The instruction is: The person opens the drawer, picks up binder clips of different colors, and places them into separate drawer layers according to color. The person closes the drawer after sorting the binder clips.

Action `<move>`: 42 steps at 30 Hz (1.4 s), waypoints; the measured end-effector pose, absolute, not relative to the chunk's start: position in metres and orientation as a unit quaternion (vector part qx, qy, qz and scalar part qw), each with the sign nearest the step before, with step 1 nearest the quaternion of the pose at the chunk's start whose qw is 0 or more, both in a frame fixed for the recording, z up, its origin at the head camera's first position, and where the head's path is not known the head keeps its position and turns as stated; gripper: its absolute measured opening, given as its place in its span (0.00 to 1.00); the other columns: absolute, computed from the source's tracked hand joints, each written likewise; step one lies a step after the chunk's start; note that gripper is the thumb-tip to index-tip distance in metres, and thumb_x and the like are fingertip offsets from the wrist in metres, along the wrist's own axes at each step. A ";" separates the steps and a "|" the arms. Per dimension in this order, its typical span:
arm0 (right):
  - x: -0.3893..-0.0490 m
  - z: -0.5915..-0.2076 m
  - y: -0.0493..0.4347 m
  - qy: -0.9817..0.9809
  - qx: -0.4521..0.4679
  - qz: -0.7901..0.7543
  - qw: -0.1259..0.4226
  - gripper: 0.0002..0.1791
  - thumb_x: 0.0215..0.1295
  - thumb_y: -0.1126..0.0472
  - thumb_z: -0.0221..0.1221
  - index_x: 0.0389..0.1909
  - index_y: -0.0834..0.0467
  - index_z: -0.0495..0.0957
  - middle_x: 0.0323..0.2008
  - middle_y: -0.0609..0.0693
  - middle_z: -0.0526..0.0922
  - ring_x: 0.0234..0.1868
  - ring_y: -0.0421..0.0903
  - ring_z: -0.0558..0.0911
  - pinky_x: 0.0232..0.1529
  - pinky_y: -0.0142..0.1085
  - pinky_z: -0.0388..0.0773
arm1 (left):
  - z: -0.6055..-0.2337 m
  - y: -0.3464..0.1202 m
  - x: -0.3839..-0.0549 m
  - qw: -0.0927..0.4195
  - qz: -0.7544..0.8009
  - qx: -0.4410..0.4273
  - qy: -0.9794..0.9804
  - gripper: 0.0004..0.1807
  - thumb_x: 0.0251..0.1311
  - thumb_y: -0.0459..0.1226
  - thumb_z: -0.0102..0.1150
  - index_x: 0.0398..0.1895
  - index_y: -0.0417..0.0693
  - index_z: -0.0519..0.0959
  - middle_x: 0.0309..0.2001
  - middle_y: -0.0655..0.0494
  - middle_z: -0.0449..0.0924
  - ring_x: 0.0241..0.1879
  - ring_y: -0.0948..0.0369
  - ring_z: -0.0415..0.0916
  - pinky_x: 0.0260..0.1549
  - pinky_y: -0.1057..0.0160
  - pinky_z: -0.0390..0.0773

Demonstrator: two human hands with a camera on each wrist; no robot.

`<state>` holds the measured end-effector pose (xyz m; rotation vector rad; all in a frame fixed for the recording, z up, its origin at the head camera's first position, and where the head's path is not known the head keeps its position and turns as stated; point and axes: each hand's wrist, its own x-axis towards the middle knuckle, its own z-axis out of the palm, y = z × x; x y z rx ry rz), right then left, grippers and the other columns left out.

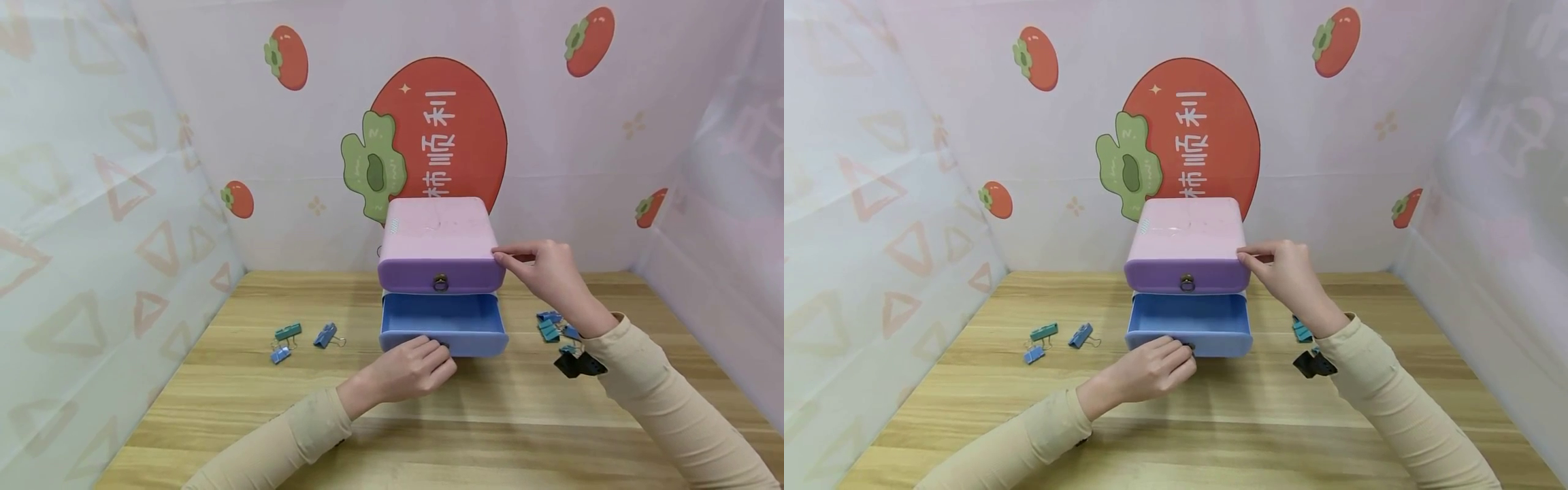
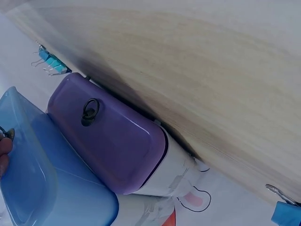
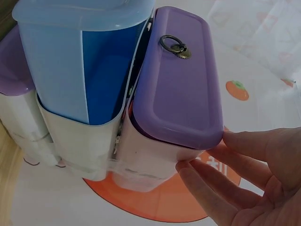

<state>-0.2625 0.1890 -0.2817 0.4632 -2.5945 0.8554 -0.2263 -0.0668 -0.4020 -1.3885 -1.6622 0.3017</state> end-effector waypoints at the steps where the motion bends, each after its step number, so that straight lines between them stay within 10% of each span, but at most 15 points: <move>1: -0.263 -0.282 0.189 -0.920 0.166 0.303 0.185 0.17 0.64 0.48 0.59 0.47 0.54 0.84 0.40 0.56 0.87 0.42 0.55 0.85 0.38 0.50 0.82 | -0.402 -0.067 -0.226 0.456 0.123 -0.565 -0.676 0.09 0.67 0.33 0.44 0.32 0.47 0.75 0.30 0.59 0.76 0.29 0.64 0.72 0.31 0.70 0.73; 29: -0.261 -0.280 0.190 -0.923 0.160 0.300 0.182 0.17 0.64 0.48 0.58 0.47 0.52 0.84 0.40 0.56 0.87 0.44 0.55 0.84 0.38 0.50 0.82 | -0.406 -0.076 -0.223 0.449 0.129 -0.558 -0.686 0.09 0.68 0.33 0.44 0.32 0.49 0.75 0.31 0.59 0.76 0.30 0.64 0.72 0.31 0.69 0.71; 42: -0.261 -0.281 0.190 -0.920 0.163 0.303 0.186 0.17 0.65 0.48 0.58 0.46 0.52 0.85 0.40 0.55 0.87 0.43 0.54 0.84 0.38 0.50 0.81 | -0.381 -0.133 -0.225 0.549 0.069 -0.475 -0.684 0.08 0.60 0.31 0.45 0.26 0.45 0.74 0.26 0.55 0.75 0.26 0.59 0.74 0.26 0.66 0.73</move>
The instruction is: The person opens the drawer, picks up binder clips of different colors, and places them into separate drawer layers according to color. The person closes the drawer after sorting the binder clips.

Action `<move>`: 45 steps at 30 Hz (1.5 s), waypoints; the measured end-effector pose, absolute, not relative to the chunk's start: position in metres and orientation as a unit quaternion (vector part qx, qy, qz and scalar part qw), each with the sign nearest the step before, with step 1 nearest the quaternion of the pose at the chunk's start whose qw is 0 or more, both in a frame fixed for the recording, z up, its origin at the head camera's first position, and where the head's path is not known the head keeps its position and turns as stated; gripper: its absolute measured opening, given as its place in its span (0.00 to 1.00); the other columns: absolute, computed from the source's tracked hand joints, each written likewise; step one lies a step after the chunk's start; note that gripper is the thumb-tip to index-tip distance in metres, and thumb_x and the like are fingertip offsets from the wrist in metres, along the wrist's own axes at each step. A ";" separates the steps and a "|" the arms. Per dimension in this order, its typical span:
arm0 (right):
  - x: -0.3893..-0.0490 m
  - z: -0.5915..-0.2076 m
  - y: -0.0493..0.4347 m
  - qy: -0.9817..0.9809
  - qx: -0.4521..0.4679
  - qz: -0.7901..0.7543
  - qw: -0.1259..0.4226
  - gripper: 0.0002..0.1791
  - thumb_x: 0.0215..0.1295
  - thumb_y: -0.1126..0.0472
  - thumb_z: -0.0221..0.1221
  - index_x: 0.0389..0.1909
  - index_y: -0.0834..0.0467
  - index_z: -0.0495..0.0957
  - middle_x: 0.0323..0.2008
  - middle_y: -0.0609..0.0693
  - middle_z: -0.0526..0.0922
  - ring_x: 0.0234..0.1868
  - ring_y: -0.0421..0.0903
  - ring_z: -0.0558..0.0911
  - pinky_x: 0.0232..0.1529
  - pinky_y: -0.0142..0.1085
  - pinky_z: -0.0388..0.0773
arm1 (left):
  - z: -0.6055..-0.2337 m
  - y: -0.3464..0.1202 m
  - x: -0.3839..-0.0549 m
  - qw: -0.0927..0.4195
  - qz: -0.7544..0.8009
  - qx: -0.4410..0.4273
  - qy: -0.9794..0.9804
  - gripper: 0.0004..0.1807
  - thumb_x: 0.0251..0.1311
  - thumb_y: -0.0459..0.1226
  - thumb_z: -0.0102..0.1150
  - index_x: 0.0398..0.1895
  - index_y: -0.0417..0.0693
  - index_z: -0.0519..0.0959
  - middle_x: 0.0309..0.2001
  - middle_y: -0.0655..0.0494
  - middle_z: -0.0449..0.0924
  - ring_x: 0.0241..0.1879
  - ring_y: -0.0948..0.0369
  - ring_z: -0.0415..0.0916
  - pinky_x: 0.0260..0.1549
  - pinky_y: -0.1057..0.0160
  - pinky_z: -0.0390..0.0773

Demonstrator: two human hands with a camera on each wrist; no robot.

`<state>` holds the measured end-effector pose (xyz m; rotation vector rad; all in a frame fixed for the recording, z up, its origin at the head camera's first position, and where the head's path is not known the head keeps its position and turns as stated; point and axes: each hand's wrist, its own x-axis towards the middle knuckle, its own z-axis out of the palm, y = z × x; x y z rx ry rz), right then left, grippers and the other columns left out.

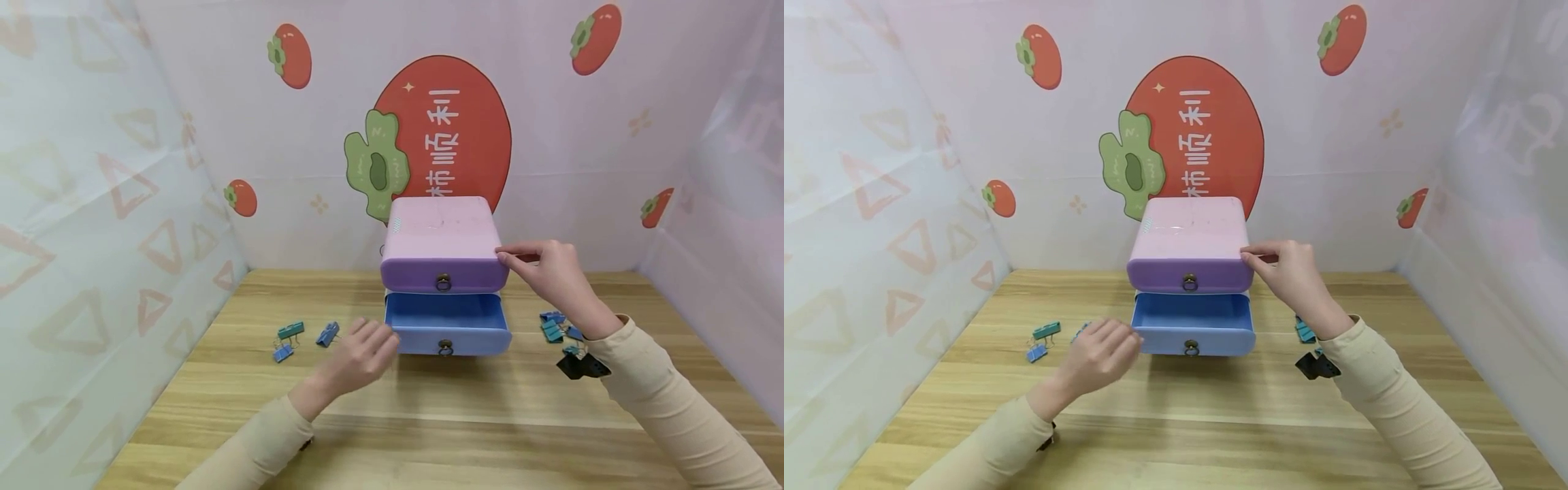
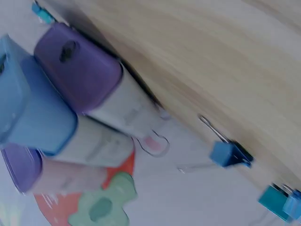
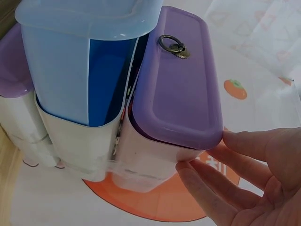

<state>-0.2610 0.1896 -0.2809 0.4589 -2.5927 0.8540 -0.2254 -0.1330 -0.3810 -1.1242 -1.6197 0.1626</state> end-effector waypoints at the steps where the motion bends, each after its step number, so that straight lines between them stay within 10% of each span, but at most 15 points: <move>1: -0.261 -0.281 0.190 -0.920 0.163 0.303 0.186 0.17 0.65 0.48 0.58 0.46 0.52 0.85 0.40 0.55 0.87 0.43 0.54 0.85 0.38 0.50 0.81 | -0.380 -0.139 -0.227 0.560 0.061 -0.463 -0.684 0.08 0.59 0.30 0.45 0.26 0.44 0.74 0.25 0.54 0.75 0.25 0.59 0.73 0.25 0.65 0.73; 8: -0.262 -0.282 0.189 -0.922 0.152 0.306 0.185 0.16 0.64 0.48 0.59 0.46 0.52 0.85 0.40 0.55 0.87 0.43 0.53 0.85 0.39 0.49 0.82 | -0.380 -0.176 -0.242 0.570 0.049 -0.364 -0.735 0.09 0.63 0.33 0.47 0.28 0.41 0.76 0.26 0.50 0.77 0.24 0.56 0.75 0.22 0.62 0.73; 24: -0.260 -0.281 0.188 -0.921 0.162 0.299 0.188 0.17 0.65 0.47 0.58 0.46 0.52 0.85 0.40 0.55 0.87 0.42 0.53 0.85 0.36 0.48 0.81 | -0.402 -0.204 -0.265 0.337 0.064 -0.186 -0.921 0.16 0.47 0.40 0.72 0.37 0.42 0.81 0.39 0.48 0.79 0.41 0.51 0.76 0.35 0.56 0.74; 45: -0.262 -0.283 0.189 -0.917 0.162 0.308 0.191 0.17 0.65 0.48 0.58 0.46 0.53 0.85 0.40 0.55 0.87 0.42 0.53 0.85 0.37 0.49 0.81 | -0.403 -0.197 -0.279 0.129 0.082 -0.096 -0.984 0.10 0.50 0.42 0.70 0.25 0.45 0.83 0.23 0.52 0.82 0.23 0.57 0.76 0.27 0.56 0.78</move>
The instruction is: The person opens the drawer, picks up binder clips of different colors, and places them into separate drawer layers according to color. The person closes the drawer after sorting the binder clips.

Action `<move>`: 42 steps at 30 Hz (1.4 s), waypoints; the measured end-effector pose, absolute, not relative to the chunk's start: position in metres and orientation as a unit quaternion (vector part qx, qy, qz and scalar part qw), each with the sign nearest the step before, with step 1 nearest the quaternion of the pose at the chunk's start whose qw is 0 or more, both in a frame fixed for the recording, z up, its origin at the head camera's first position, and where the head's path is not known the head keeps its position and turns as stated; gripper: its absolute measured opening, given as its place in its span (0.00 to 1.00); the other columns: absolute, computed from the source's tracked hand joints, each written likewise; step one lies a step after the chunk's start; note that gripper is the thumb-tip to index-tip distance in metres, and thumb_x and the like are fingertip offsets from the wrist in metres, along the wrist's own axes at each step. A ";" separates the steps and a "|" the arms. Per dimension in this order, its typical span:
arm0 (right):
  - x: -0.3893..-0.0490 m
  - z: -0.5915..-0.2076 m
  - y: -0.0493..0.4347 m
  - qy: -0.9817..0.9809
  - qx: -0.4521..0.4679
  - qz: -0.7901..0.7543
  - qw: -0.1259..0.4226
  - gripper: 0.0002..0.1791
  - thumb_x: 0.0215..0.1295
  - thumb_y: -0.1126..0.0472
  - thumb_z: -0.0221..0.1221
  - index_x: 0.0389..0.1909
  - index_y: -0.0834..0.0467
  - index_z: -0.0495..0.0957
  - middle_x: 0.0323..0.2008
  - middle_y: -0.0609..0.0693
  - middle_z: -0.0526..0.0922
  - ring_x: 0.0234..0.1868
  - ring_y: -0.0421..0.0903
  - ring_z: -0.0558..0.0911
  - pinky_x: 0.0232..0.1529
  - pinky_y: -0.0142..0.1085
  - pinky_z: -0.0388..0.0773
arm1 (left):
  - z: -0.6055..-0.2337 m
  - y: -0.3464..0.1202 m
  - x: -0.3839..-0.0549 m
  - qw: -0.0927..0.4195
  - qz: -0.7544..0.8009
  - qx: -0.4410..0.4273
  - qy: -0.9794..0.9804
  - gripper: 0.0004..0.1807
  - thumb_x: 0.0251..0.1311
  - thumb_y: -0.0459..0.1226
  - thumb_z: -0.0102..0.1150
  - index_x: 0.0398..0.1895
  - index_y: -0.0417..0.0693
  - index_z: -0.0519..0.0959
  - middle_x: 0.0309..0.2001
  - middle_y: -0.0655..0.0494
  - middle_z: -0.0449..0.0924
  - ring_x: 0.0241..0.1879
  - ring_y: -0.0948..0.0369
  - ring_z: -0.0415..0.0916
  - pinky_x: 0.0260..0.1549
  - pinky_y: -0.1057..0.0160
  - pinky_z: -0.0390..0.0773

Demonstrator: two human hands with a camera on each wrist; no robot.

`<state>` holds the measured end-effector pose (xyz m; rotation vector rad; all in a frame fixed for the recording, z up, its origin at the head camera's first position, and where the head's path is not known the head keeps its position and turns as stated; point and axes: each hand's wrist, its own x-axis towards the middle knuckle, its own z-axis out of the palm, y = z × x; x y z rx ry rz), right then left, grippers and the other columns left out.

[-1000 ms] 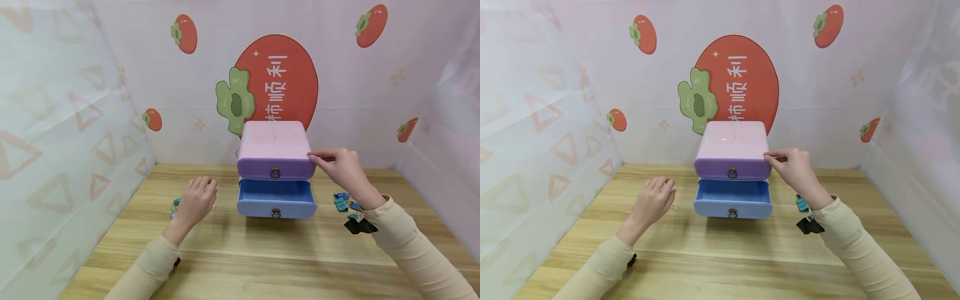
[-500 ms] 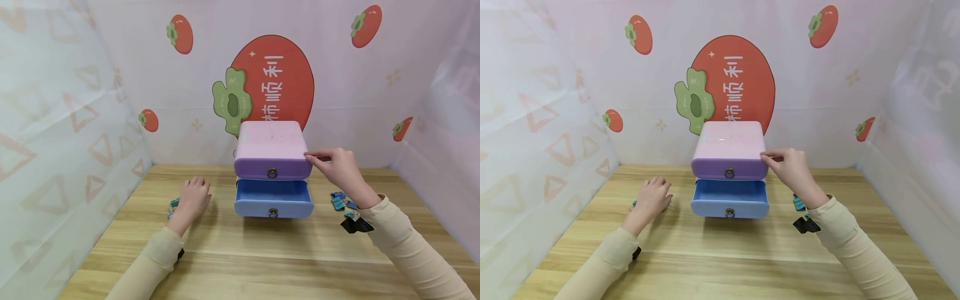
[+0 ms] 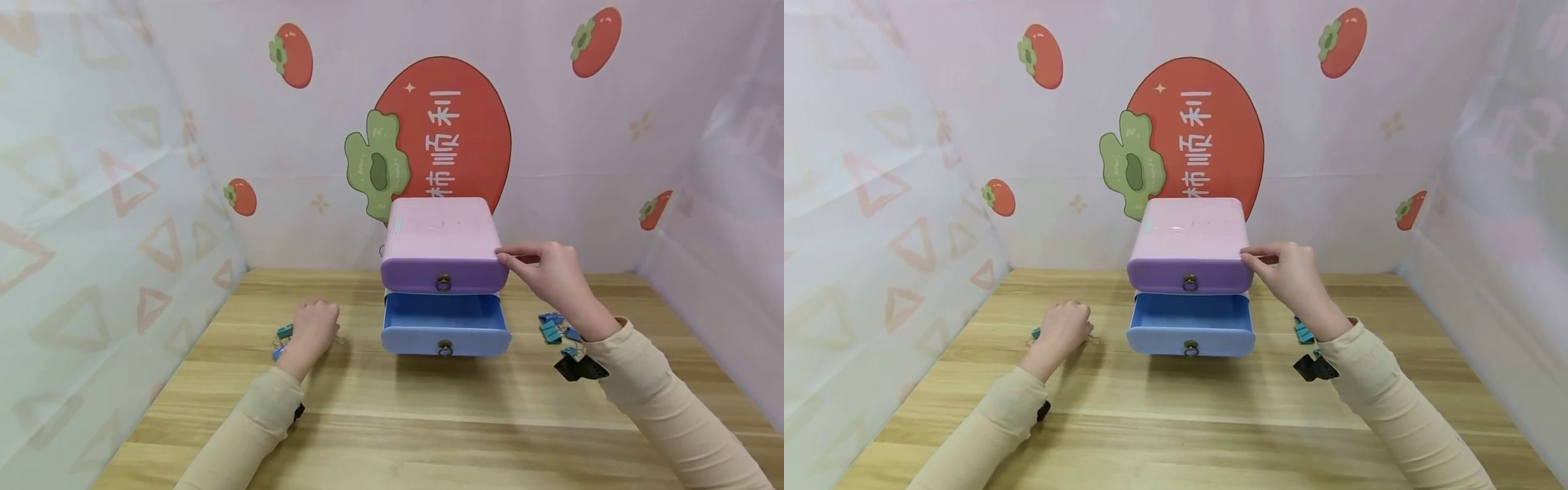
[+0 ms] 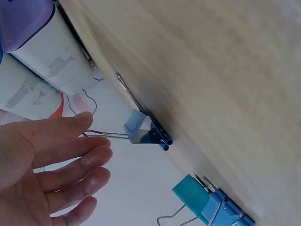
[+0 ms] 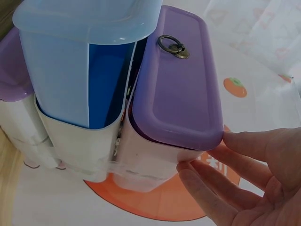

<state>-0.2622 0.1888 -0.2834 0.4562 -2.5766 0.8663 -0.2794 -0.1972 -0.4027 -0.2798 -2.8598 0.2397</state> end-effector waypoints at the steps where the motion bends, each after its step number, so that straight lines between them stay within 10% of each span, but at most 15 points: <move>1: -0.262 -0.284 0.189 -0.917 0.164 0.308 0.194 0.16 0.65 0.48 0.58 0.45 0.53 0.85 0.40 0.55 0.87 0.41 0.53 0.85 0.37 0.49 0.82 | -0.403 -0.197 -0.279 0.135 0.082 -0.096 -0.983 0.10 0.50 0.42 0.71 0.24 0.45 0.83 0.22 0.53 0.81 0.21 0.59 0.74 0.24 0.58 0.77; 8: -0.262 -0.284 0.187 -0.915 0.169 0.308 0.200 0.15 0.65 0.49 0.58 0.45 0.52 0.85 0.39 0.54 0.87 0.40 0.52 0.85 0.36 0.47 0.81 | -0.402 -0.198 -0.277 0.141 0.061 -0.097 -0.983 0.12 0.54 0.29 0.63 0.15 0.44 0.75 0.12 0.57 0.67 0.14 0.63 0.56 0.10 0.67 0.59; 23: -0.261 -0.286 0.186 -0.914 0.163 0.315 0.199 0.16 0.65 0.49 0.58 0.47 0.52 0.84 0.40 0.55 0.87 0.42 0.53 0.85 0.37 0.48 0.81 | -0.399 -0.207 -0.268 0.126 0.046 -0.098 -0.986 0.07 0.50 0.24 0.62 0.21 0.42 0.78 0.15 0.55 0.71 0.14 0.64 0.59 0.09 0.69 0.61; 34: -0.259 -0.288 0.187 -0.913 0.163 0.312 0.205 0.15 0.65 0.50 0.58 0.47 0.52 0.84 0.40 0.55 0.87 0.41 0.52 0.85 0.36 0.47 0.81 | -0.398 -0.211 -0.263 0.195 0.025 -0.116 -0.974 0.08 0.51 0.25 0.62 0.19 0.42 0.80 0.17 0.51 0.77 0.13 0.62 0.66 0.08 0.67 0.66; 42: -0.261 -0.288 0.187 -0.912 0.166 0.312 0.208 0.15 0.65 0.49 0.58 0.46 0.52 0.85 0.40 0.54 0.87 0.41 0.52 0.85 0.35 0.47 0.81 | -0.390 -0.206 -0.256 0.335 -0.053 -0.153 -0.928 0.08 0.52 0.26 0.61 0.19 0.42 0.77 0.21 0.50 0.78 0.16 0.55 0.75 0.10 0.61 0.73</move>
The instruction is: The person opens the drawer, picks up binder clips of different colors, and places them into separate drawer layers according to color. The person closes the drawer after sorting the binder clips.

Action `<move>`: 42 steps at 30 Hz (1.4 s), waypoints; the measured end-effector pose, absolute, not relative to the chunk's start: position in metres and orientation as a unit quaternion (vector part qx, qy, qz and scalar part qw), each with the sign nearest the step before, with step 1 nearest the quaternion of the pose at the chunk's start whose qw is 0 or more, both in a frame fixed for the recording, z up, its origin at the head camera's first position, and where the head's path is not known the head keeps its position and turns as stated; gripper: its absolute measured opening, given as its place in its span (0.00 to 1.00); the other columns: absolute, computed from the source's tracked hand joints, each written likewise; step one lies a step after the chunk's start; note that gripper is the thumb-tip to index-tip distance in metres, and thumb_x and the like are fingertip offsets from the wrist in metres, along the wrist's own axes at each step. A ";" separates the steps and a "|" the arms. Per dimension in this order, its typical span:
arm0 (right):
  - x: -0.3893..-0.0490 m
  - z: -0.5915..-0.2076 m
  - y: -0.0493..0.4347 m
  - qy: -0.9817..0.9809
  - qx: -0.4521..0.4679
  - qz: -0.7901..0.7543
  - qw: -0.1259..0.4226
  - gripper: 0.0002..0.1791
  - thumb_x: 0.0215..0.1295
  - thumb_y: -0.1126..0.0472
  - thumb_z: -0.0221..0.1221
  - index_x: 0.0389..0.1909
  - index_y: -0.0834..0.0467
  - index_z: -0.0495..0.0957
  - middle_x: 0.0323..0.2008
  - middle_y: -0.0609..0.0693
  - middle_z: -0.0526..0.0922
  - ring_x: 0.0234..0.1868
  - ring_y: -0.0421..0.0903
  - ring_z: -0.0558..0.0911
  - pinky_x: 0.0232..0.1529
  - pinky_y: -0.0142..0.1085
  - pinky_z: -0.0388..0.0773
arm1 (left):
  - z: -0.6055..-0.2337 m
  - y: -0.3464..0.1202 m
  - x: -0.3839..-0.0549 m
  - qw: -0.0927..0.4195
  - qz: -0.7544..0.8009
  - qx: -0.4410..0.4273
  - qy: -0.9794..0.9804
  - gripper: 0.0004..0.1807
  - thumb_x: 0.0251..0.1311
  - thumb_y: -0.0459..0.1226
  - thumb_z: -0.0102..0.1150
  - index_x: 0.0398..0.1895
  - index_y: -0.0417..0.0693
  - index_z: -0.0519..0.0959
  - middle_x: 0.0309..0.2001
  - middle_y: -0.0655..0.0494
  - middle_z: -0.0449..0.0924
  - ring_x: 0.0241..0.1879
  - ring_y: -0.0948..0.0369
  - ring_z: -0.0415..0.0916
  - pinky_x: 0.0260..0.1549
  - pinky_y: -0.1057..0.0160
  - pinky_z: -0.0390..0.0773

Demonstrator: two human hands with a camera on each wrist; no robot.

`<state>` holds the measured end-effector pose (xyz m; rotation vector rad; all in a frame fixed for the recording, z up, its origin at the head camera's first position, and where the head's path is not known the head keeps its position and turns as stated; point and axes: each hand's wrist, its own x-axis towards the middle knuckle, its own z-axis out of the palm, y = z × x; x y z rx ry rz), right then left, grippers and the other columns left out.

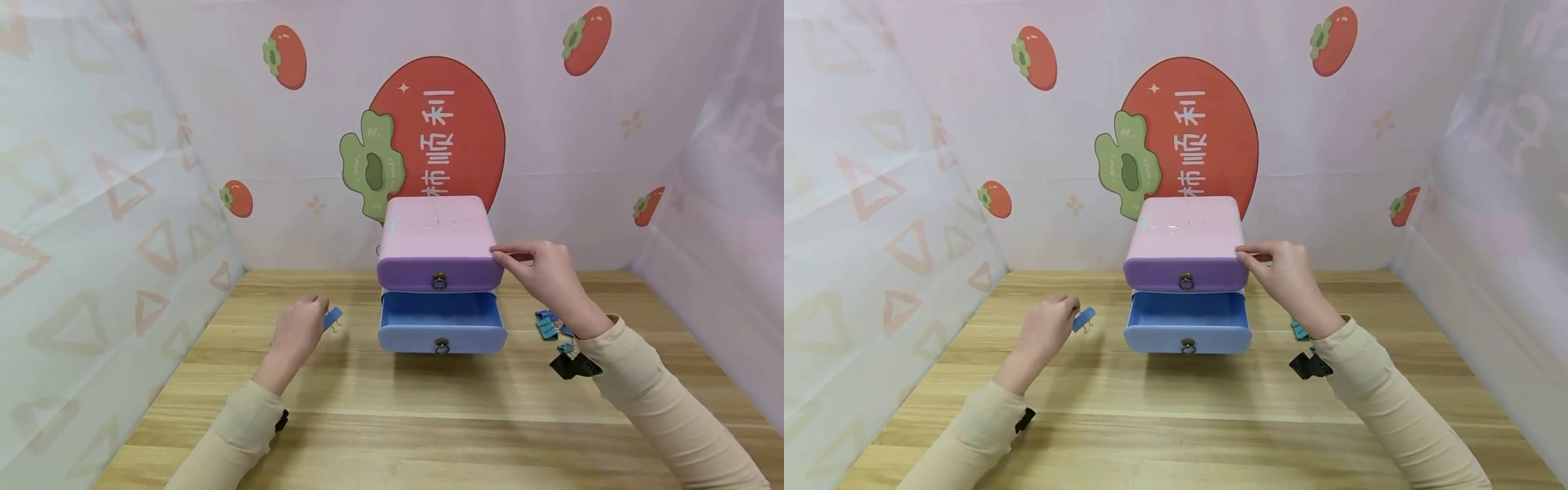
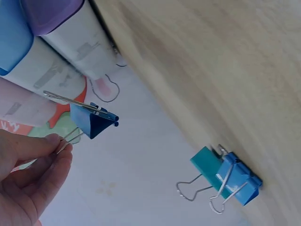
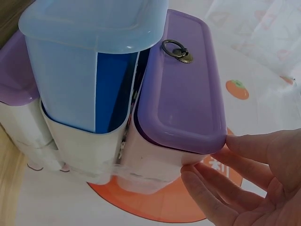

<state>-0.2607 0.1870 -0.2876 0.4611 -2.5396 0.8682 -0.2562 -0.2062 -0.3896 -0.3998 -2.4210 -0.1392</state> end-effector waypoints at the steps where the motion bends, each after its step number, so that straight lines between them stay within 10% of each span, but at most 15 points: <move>1: -0.261 -0.287 0.187 -0.912 0.166 0.312 0.209 0.15 0.65 0.49 0.58 0.46 0.52 0.85 0.40 0.54 0.87 0.41 0.52 0.85 0.36 0.47 0.81 | -0.388 -0.205 -0.255 0.344 -0.061 -0.158 -0.924 0.08 0.53 0.26 0.61 0.20 0.42 0.77 0.22 0.49 0.79 0.17 0.54 0.76 0.11 0.60 0.74; 17: -0.262 -0.286 0.187 -0.915 0.165 0.309 0.200 0.15 0.66 0.50 0.58 0.46 0.53 0.84 0.42 0.55 0.86 0.44 0.55 0.84 0.39 0.51 0.81 | -0.365 -0.198 -0.241 0.405 -0.110 -0.193 -0.887 0.03 0.54 0.26 0.62 0.27 0.40 0.81 0.29 0.48 0.81 0.32 0.52 0.80 0.27 0.57 0.83; 42: -0.260 -0.286 0.188 -0.916 0.159 0.315 0.190 0.16 0.65 0.49 0.58 0.47 0.53 0.84 0.42 0.56 0.86 0.44 0.54 0.84 0.39 0.50 0.82 | -0.340 -0.174 -0.224 0.475 -0.175 -0.271 -0.819 0.03 0.53 0.24 0.62 0.30 0.37 0.81 0.28 0.48 0.80 0.30 0.53 0.76 0.29 0.60 0.80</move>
